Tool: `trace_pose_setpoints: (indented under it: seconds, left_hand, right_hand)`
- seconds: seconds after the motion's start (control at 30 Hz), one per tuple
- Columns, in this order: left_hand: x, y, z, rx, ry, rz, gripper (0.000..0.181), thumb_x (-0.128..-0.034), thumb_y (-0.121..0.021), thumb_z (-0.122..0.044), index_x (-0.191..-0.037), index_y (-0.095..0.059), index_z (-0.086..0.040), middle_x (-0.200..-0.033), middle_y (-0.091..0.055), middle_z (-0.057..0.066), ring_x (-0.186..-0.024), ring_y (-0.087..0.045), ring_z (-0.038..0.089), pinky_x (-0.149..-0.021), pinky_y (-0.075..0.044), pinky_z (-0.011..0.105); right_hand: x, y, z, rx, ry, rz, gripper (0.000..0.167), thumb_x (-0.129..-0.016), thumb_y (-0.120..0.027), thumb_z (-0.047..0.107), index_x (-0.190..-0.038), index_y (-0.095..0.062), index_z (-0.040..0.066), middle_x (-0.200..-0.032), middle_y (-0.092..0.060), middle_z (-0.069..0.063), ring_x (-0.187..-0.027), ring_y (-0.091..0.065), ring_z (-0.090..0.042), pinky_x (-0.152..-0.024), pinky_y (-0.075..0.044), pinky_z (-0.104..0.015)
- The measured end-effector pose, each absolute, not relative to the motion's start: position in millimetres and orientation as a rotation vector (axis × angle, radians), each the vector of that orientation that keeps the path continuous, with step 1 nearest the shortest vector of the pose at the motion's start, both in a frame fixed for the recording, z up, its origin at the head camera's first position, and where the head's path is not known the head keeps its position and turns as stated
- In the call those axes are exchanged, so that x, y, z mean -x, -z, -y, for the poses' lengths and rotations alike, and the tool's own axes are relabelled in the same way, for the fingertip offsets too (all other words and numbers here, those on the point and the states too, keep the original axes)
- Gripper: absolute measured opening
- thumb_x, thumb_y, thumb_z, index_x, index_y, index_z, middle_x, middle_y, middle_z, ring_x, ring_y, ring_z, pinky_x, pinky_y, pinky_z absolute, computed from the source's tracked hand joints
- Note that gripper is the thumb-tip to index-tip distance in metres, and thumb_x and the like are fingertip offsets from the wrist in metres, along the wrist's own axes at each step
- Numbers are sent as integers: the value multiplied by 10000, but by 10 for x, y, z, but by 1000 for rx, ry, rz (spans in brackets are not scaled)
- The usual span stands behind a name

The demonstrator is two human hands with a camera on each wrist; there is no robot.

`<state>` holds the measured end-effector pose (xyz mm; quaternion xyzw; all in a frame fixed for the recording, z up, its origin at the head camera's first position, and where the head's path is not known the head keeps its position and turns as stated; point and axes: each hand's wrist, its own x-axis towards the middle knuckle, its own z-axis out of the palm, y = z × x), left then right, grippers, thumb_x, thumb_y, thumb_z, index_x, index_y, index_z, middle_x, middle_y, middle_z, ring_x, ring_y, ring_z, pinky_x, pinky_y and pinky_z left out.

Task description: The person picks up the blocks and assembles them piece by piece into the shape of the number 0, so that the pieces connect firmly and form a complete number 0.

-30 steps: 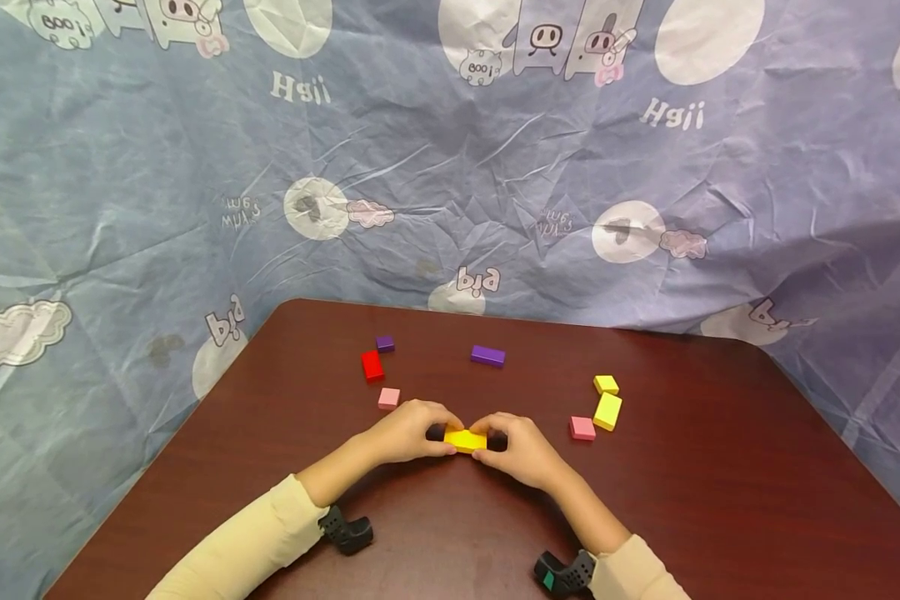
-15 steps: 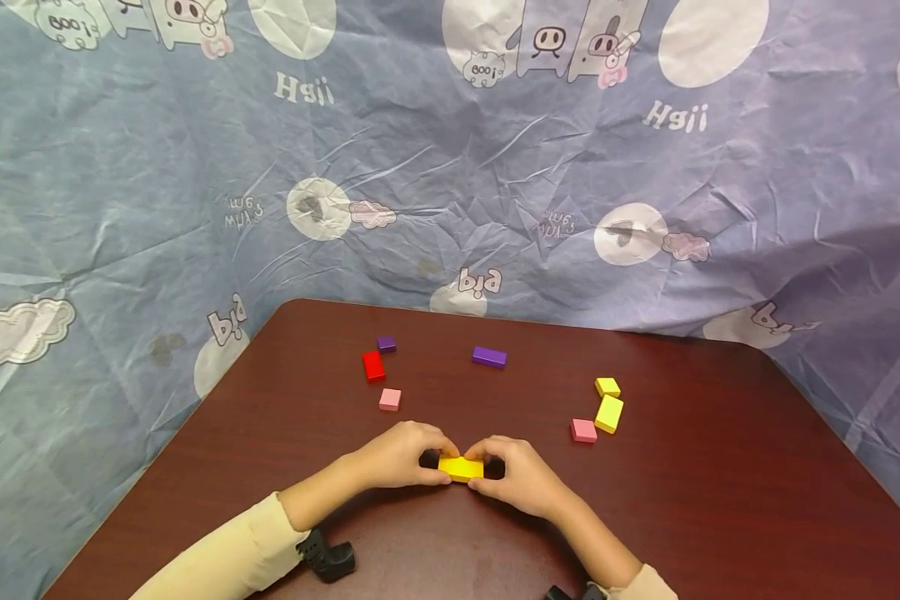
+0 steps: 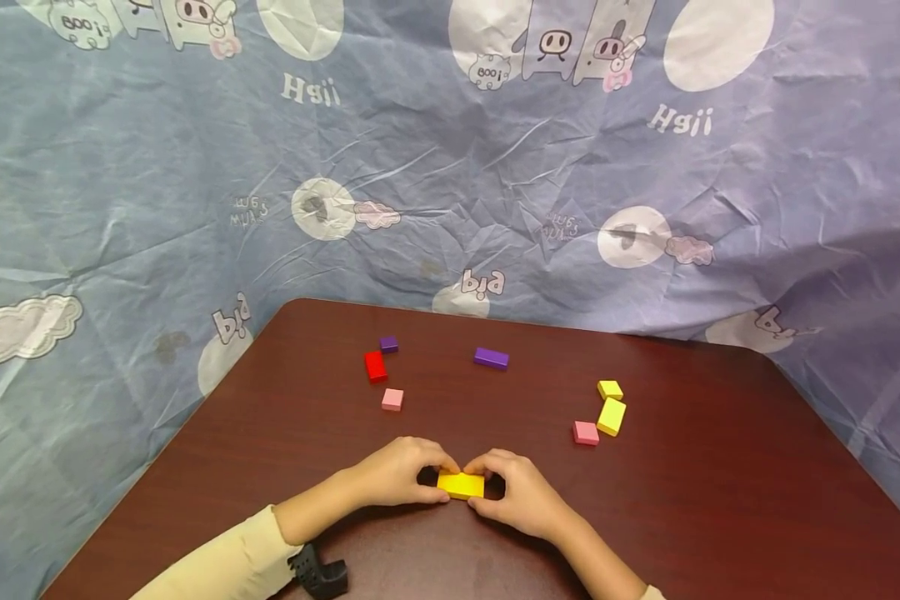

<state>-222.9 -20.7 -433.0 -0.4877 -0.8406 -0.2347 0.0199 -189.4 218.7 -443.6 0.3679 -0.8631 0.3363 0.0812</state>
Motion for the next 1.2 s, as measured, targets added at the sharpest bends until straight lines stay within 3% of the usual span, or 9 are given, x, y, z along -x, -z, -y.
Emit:
trace_pose_setpoints:
  seconds: [0.4,0.63,0.97,1.2]
  left_hand:
    - [2243,4366,208,1533,761,2570,252,-836,-776,-243,-1060,-706,-151,-988,-655,-99,-889,-570,0,-830,-420,103]
    - [2239,4372,211,1521,768,2576,249,-838,-775,-247,-1059,-705,-154,-981,-653,-100,-892,-578,4,-832,-425,106]
    - [2232,4373,207,1506,766,2603,248,-837,-772,-253,-1059,-699,-168,-964,-639,-116,-864,-550,-13,-814,-411,99]
    - [2227,4371,212,1501,768,2607,257,-840,-773,-264,-1065,-698,-166,-969,-640,-113,-868,-552,-20,-812,-415,97]
  right_hand:
    - [1894,4452,-2183,-1110,-979,2564,332,-731,-826,89,-1008,-673,189,-958,-616,137,-833,-549,-89,-732,-487,-287]
    - [1924,4397,-2239,-1102,-1002,2607,268,-800,-802,181,-1038,-681,160,-976,-640,104,-833,-581,-106,-742,-512,-297]
    - [2064,4174,-2626,-517,-849,2739,249,-842,-752,162,-1062,-698,58,-985,-673,-13,-877,-614,-196,-766,-518,-420]
    - [2177,4084,-3032,-287,-762,2749,277,-844,-720,107,-1079,-677,-35,-965,-684,-137,-835,-646,-288,-745,-519,-477]
